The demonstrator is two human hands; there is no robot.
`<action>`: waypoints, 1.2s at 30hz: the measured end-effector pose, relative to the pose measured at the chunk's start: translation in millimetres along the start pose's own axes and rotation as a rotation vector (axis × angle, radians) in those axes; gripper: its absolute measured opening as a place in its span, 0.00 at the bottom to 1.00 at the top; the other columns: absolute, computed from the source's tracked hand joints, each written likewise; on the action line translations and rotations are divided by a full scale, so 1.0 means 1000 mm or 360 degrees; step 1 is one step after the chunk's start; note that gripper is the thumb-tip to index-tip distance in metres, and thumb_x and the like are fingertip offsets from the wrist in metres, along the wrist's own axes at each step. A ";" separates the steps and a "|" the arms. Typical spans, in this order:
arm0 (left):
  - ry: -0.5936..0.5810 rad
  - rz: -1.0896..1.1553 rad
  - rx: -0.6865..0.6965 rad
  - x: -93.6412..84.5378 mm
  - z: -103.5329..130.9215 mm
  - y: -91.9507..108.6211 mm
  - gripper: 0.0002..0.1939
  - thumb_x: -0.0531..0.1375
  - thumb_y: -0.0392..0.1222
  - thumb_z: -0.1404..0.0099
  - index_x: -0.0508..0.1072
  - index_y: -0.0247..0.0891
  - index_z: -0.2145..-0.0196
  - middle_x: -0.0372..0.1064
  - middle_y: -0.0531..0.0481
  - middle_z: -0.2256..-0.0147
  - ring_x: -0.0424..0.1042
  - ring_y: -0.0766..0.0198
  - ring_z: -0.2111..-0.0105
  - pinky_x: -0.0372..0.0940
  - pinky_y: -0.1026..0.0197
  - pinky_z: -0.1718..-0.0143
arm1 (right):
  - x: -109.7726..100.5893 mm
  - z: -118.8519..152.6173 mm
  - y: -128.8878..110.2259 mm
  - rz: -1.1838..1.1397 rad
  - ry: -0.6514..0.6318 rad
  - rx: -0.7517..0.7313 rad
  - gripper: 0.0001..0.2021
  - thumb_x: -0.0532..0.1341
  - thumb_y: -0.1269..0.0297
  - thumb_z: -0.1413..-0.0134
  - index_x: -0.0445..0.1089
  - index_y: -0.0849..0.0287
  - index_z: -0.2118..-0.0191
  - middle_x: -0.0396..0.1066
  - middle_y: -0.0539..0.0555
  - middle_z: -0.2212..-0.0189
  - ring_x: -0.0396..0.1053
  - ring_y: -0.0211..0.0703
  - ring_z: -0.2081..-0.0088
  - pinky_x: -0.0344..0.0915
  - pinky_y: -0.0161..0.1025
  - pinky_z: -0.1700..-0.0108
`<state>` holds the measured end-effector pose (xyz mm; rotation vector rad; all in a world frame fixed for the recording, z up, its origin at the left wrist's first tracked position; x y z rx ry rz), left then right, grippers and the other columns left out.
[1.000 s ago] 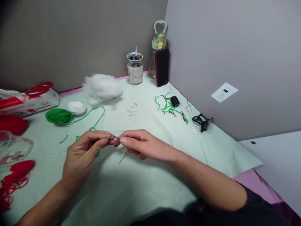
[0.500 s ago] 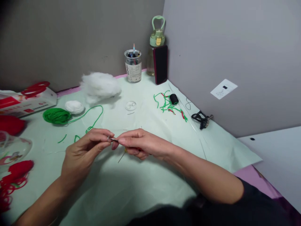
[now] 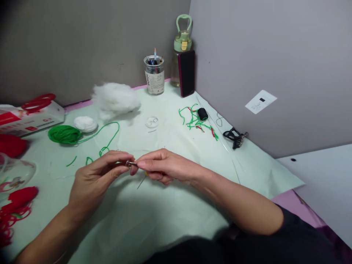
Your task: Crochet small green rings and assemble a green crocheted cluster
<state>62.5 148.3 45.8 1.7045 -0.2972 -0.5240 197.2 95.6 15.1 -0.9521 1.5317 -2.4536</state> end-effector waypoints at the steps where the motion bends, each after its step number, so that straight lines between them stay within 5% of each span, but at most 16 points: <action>1: -0.0012 -0.0027 -0.0004 0.000 -0.001 0.001 0.09 0.67 0.35 0.36 0.82 0.47 0.60 0.78 0.55 0.63 0.77 0.70 0.62 0.71 0.71 0.57 | 0.000 0.000 0.000 0.0013 0.0002 0.0000 0.16 0.61 0.52 0.35 0.75 0.61 0.54 0.49 0.39 0.83 0.39 0.28 0.82 0.38 0.29 0.82; 12: -0.0128 0.0058 -0.0105 -0.001 -0.004 -0.001 0.11 0.68 0.35 0.38 0.84 0.54 0.63 0.80 0.58 0.64 0.77 0.70 0.62 0.70 0.72 0.58 | -0.008 0.006 -0.014 0.0430 0.0214 -0.0134 0.17 0.66 0.53 0.40 0.80 0.59 0.53 0.58 0.43 0.81 0.48 0.28 0.80 0.45 0.30 0.79; 16: -0.0143 0.0071 -0.0132 0.000 -0.005 -0.003 0.11 0.68 0.35 0.38 0.84 0.55 0.64 0.80 0.58 0.64 0.77 0.69 0.62 0.70 0.71 0.58 | -0.009 0.009 -0.025 0.0642 0.0335 -0.0280 0.14 0.66 0.57 0.40 0.81 0.55 0.52 0.79 0.51 0.65 0.69 0.35 0.67 0.64 0.34 0.65; 20: -0.0150 0.0079 -0.0230 0.003 -0.006 -0.008 0.07 0.69 0.37 0.40 0.84 0.50 0.66 0.80 0.55 0.65 0.77 0.67 0.64 0.70 0.69 0.60 | -0.007 0.012 -0.029 0.0800 0.0404 -0.0300 0.14 0.65 0.58 0.39 0.80 0.55 0.51 0.81 0.54 0.56 0.75 0.43 0.56 0.68 0.39 0.53; 28: -0.0166 0.0198 -0.0580 0.007 -0.004 -0.024 0.04 0.71 0.43 0.44 0.83 0.44 0.69 0.81 0.52 0.68 0.79 0.62 0.66 0.73 0.63 0.60 | -0.003 0.017 -0.035 0.1118 0.0459 -0.0359 0.13 0.61 0.59 0.35 0.79 0.53 0.50 0.81 0.51 0.55 0.77 0.43 0.55 0.69 0.38 0.53; 36: -0.0207 0.0129 -0.0620 0.006 -0.004 -0.029 0.04 0.69 0.43 0.41 0.84 0.44 0.67 0.81 0.51 0.71 0.80 0.59 0.66 0.74 0.60 0.59 | 0.008 0.025 -0.043 0.2076 0.0625 -0.0690 0.15 0.56 0.57 0.30 0.77 0.54 0.48 0.76 0.52 0.68 0.70 0.37 0.68 0.59 0.34 0.66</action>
Point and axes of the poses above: each hand's wrist, its own z-axis away from the middle knuckle, its own x-axis out of the palm, y = z × x, the point moved 8 cm from there along -z, towards the middle knuckle
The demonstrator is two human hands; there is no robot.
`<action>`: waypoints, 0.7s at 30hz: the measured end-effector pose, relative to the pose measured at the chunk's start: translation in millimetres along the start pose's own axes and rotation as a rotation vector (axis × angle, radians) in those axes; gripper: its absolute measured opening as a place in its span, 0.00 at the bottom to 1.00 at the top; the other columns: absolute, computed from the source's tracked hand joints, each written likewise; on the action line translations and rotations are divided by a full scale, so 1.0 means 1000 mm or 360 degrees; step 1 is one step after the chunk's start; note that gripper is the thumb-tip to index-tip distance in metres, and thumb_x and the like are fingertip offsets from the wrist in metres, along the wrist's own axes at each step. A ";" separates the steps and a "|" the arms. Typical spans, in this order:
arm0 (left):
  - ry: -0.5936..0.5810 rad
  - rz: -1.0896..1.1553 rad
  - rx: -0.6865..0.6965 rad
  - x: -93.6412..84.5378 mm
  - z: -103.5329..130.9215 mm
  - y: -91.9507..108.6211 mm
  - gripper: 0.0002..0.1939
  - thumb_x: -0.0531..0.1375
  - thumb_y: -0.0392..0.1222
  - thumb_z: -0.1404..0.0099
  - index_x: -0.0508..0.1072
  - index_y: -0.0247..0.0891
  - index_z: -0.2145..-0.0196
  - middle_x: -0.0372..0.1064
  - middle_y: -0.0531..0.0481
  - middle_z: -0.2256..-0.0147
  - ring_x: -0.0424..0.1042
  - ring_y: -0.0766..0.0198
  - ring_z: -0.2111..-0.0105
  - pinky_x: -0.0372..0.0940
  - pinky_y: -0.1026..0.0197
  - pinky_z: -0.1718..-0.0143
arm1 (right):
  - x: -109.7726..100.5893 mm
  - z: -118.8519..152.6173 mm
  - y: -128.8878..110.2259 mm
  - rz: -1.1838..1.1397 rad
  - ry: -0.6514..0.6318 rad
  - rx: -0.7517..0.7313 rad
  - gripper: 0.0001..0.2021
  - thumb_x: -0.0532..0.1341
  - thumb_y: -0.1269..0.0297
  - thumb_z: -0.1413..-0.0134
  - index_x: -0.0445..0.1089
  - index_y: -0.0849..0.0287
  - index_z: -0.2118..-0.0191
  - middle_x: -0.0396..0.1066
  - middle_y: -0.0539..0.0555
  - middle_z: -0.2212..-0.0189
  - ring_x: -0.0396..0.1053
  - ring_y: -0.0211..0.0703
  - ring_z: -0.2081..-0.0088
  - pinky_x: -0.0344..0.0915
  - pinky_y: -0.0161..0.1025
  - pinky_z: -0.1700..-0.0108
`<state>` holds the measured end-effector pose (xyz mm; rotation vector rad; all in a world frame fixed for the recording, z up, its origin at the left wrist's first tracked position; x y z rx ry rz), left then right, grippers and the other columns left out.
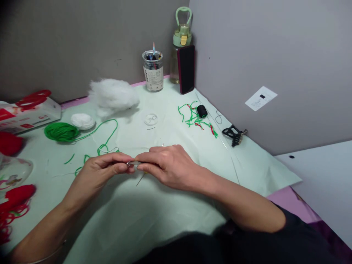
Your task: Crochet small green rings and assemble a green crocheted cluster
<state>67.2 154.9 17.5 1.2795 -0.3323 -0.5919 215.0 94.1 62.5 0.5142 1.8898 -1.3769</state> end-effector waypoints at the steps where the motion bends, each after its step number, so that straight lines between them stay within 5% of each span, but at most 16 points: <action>1: -0.0005 0.0004 -0.0016 0.000 0.000 -0.001 0.05 0.69 0.44 0.41 0.84 0.44 0.66 0.81 0.51 0.72 0.80 0.59 0.67 0.74 0.60 0.60 | -0.001 0.001 -0.001 0.0107 0.0025 -0.0028 0.16 0.55 0.56 0.30 0.77 0.55 0.48 0.75 0.52 0.70 0.68 0.36 0.70 0.57 0.34 0.68; 13: -0.0118 0.0183 -0.0183 0.004 -0.001 -0.014 0.06 0.70 0.45 0.41 0.83 0.42 0.67 0.81 0.48 0.72 0.80 0.59 0.69 0.75 0.59 0.63 | -0.001 0.005 -0.015 0.0878 0.0166 -0.0309 0.17 0.50 0.59 0.28 0.77 0.52 0.54 0.62 0.49 0.77 0.47 0.36 0.77 0.40 0.41 0.75; 21: -0.0148 0.0439 -0.0298 0.010 -0.001 -0.020 0.12 0.73 0.49 0.46 0.82 0.38 0.68 0.80 0.47 0.74 0.80 0.60 0.72 0.76 0.58 0.64 | 0.001 0.006 -0.015 0.0790 0.0179 -0.0340 0.16 0.51 0.68 0.31 0.76 0.48 0.53 0.60 0.49 0.78 0.49 0.38 0.76 0.44 0.41 0.73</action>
Point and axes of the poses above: each hand's wrist, its own z-axis away from the middle knuckle, its own x-axis out of the palm, y = z × x, the point moved 8 cm from there along -z, towards the middle knuckle
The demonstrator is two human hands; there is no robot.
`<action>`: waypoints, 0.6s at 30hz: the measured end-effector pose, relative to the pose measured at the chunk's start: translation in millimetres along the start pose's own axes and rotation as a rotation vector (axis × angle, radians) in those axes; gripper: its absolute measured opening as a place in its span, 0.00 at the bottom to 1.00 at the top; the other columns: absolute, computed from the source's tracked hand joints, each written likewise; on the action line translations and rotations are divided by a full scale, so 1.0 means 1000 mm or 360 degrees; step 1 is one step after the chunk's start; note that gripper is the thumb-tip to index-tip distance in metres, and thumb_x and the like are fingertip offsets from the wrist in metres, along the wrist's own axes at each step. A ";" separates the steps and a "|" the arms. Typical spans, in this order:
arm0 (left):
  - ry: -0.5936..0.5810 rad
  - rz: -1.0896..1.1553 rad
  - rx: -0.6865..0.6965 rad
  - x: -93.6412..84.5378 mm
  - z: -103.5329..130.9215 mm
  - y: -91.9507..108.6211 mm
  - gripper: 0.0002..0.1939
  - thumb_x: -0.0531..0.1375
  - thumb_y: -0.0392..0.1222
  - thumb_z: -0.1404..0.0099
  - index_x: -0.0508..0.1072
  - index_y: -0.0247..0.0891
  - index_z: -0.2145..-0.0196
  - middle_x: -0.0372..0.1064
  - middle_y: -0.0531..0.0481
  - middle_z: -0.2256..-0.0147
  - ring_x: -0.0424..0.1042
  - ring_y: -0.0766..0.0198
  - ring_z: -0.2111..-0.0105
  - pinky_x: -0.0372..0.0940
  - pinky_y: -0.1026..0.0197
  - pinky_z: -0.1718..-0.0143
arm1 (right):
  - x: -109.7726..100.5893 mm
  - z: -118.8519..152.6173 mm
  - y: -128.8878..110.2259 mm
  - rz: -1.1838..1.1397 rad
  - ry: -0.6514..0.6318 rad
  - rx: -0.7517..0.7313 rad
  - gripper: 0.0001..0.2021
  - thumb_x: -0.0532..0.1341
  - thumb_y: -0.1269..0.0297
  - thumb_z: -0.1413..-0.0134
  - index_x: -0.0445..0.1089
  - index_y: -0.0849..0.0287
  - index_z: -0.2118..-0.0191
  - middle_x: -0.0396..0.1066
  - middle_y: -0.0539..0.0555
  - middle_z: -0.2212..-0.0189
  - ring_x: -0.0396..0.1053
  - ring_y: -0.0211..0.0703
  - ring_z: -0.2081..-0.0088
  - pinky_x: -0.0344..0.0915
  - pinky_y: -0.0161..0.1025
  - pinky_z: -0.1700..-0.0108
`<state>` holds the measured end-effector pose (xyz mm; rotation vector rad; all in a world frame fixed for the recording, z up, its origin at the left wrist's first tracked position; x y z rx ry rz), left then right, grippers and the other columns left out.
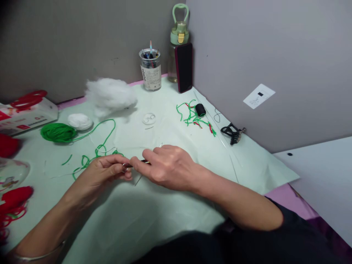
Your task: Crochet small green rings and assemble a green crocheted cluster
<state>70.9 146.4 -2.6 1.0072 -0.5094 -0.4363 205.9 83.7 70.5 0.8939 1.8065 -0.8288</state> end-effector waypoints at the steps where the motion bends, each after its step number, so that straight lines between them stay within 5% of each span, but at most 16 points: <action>1: -0.0009 0.0033 -0.0007 0.000 0.000 0.000 0.13 0.74 0.49 0.47 0.82 0.38 0.69 0.80 0.47 0.74 0.79 0.61 0.72 0.76 0.59 0.64 | 0.000 0.000 0.000 0.0004 0.0002 -0.0005 0.16 0.51 0.67 0.31 0.76 0.48 0.52 0.61 0.49 0.78 0.49 0.38 0.76 0.44 0.41 0.73; 4: -0.0045 0.0128 -0.0025 0.002 -0.001 -0.001 0.15 0.75 0.50 0.49 0.83 0.38 0.68 0.80 0.48 0.73 0.79 0.63 0.72 0.75 0.62 0.63 | -0.006 0.000 0.002 -0.0092 0.0063 0.0012 0.13 0.54 0.60 0.30 0.76 0.52 0.51 0.63 0.49 0.77 0.51 0.36 0.76 0.46 0.40 0.74; 9: -0.0025 0.0213 0.0101 0.000 -0.001 0.005 0.11 0.74 0.46 0.46 0.82 0.41 0.67 0.79 0.51 0.68 0.79 0.65 0.68 0.75 0.64 0.61 | -0.006 -0.002 0.021 -0.1024 0.0061 0.0393 0.21 0.66 0.52 0.40 0.72 0.59 0.46 0.68 0.49 0.70 0.59 0.34 0.73 0.57 0.34 0.70; 14: 0.0032 0.0047 0.0210 -0.001 0.000 0.008 0.10 0.71 0.42 0.41 0.80 0.43 0.61 0.81 0.51 0.63 0.81 0.64 0.65 0.74 0.64 0.58 | 0.015 -0.003 0.027 -0.1642 -0.0053 0.0787 0.14 0.69 0.56 0.45 0.75 0.59 0.57 0.55 0.42 0.79 0.50 0.32 0.76 0.52 0.33 0.73; 18: 0.0130 -0.0102 0.0282 -0.002 0.002 0.013 0.11 0.72 0.42 0.42 0.80 0.42 0.61 0.82 0.51 0.66 0.81 0.62 0.64 0.75 0.62 0.57 | 0.026 -0.005 0.026 -0.1968 -0.0034 0.0930 0.12 0.68 0.56 0.45 0.75 0.60 0.62 0.57 0.43 0.79 0.52 0.32 0.76 0.52 0.34 0.72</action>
Point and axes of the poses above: each hand's wrist, its own z-axis away from the middle knuckle, its own x-axis out of the palm, y = z × x, the point moved 8 cm from there along -z, towards the middle knuckle
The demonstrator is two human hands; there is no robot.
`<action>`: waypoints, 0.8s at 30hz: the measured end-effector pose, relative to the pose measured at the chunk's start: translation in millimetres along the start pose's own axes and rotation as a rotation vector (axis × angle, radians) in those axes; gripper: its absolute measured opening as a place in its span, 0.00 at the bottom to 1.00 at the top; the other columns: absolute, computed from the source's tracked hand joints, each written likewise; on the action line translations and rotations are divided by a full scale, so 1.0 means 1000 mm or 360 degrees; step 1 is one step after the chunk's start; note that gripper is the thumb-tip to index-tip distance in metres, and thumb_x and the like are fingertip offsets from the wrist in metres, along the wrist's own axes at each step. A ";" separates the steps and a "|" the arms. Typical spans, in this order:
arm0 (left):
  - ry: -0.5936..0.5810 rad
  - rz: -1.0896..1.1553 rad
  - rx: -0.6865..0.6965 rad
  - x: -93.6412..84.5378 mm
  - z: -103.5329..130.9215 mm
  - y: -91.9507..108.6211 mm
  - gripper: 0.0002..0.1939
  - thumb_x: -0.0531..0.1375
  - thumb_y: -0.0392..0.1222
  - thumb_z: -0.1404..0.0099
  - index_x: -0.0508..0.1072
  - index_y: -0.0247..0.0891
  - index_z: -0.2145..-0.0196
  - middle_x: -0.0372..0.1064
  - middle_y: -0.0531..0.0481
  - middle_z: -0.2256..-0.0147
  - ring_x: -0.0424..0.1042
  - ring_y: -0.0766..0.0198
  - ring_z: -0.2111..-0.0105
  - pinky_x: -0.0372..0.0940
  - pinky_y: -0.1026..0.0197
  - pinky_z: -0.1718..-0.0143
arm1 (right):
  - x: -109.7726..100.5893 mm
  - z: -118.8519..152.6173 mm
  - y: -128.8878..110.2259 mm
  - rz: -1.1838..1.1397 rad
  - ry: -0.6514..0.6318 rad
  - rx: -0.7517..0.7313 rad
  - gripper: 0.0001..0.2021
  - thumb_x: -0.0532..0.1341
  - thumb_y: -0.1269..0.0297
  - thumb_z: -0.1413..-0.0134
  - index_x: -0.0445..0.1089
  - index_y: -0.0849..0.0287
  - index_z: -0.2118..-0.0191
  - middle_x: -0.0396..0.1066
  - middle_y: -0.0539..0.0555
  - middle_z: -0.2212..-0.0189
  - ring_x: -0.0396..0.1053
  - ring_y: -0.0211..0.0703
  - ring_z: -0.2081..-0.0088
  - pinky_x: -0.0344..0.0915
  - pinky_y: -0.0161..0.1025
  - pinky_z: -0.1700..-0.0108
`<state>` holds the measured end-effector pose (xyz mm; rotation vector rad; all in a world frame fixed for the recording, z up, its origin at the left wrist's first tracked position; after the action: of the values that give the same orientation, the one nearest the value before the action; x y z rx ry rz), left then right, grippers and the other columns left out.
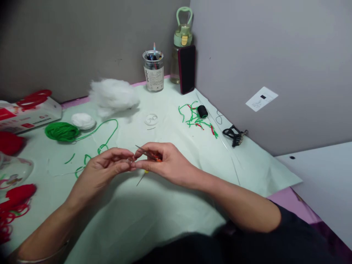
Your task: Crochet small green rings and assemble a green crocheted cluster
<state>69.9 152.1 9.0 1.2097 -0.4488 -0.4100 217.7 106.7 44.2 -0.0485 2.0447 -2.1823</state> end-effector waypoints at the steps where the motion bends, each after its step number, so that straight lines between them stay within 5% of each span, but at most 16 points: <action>1: 0.0030 -0.0040 0.0025 -0.001 0.001 0.002 0.09 0.72 0.42 0.43 0.81 0.42 0.63 0.82 0.51 0.67 0.81 0.62 0.64 0.75 0.62 0.58 | 0.001 -0.001 0.002 -0.0038 -0.0005 0.0029 0.12 0.69 0.56 0.45 0.75 0.60 0.63 0.60 0.44 0.79 0.54 0.33 0.75 0.53 0.34 0.71; 10: 0.0120 -0.0184 0.0099 -0.002 0.005 0.003 0.06 0.71 0.40 0.43 0.82 0.42 0.65 0.82 0.52 0.70 0.81 0.62 0.68 0.76 0.63 0.61 | 0.007 -0.001 0.012 -0.0161 -0.0025 0.0103 0.10 0.70 0.59 0.47 0.74 0.61 0.65 0.73 0.50 0.70 0.65 0.35 0.69 0.60 0.35 0.67; 24: 0.0185 -0.0227 0.0180 0.000 0.007 0.005 0.05 0.71 0.38 0.44 0.83 0.43 0.67 0.83 0.55 0.68 0.81 0.66 0.67 0.74 0.71 0.62 | 0.006 0.001 0.013 0.0034 0.0077 -0.0020 0.08 0.68 0.62 0.45 0.75 0.62 0.66 0.70 0.46 0.74 0.59 0.32 0.73 0.55 0.34 0.69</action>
<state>66.4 147.9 15.5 1.3728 -0.2895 -0.4385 213.2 104.3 31.0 0.0246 2.0750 -2.1788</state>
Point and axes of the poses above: each hand's wrist, its own z-axis away from the middle knuckle, its own x-axis out of the palm, y = z × x, the point moved 8 cm from there along -z, towards the middle knuckle
